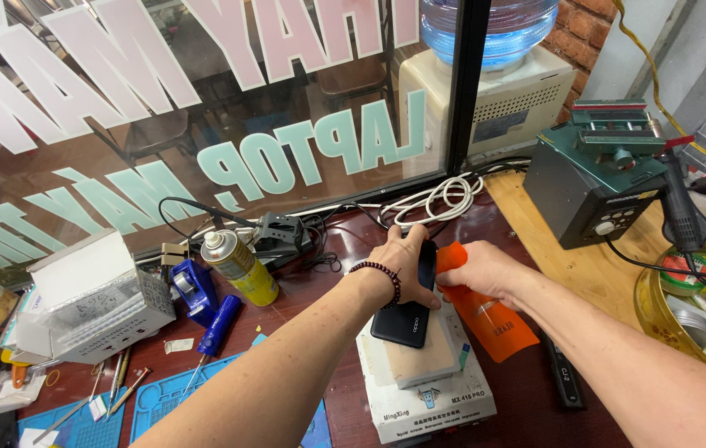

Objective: The person uses an orange plastic pry tool to separate the back cover of a black smartphone. They apply a clear liquid from a small bottle along the phone's edges, then continue prying until the back cover is removed. The person then disconnects a ribbon cable inside the phone.

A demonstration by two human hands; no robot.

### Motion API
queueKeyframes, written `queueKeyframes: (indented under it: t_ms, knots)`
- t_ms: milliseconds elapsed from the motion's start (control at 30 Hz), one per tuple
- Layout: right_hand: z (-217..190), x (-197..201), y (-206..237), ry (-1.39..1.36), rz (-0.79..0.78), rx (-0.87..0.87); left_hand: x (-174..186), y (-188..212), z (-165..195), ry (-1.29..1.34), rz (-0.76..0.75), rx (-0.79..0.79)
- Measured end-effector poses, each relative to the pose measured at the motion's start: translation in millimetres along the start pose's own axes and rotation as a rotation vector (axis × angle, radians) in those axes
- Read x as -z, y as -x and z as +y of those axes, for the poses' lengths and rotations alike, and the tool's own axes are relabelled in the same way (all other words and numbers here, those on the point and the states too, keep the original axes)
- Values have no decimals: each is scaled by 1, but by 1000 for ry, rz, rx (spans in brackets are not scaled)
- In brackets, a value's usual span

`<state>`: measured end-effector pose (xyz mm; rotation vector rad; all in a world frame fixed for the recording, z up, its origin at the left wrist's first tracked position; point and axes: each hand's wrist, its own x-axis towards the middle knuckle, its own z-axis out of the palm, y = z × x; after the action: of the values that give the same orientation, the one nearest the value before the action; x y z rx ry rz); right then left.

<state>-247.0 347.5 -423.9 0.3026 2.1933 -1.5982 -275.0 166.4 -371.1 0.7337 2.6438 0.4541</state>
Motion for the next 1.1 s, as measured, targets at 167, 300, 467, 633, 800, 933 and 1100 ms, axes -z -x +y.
queueKeyframes:
  t_ms: [167, 300, 467, 633, 800, 933, 1100]
  knots:
    - [-3, -2, 6, 45, -34, -38, 1, -1, 1, 4, -13, 8]
    - [-7, -1, 14, 58, -92, -78, -1, -2, 1, -12, -20, 14]
    - [-15, -7, 21, 124, -34, -137, 1, -1, -1, -17, -1, 11]
    - [-14, -6, 28, -18, -40, -164, -2, 23, -6, -19, 55, -45]
    - [-3, -7, 17, -72, 20, -196, -24, 63, -12, -142, -8, -64]
    - [7, -4, 0, -79, -56, -125, -28, 67, -14, -127, 100, -101]
    - [9, 1, -11, -103, -151, -148, -25, 62, -13, -142, 58, -66]
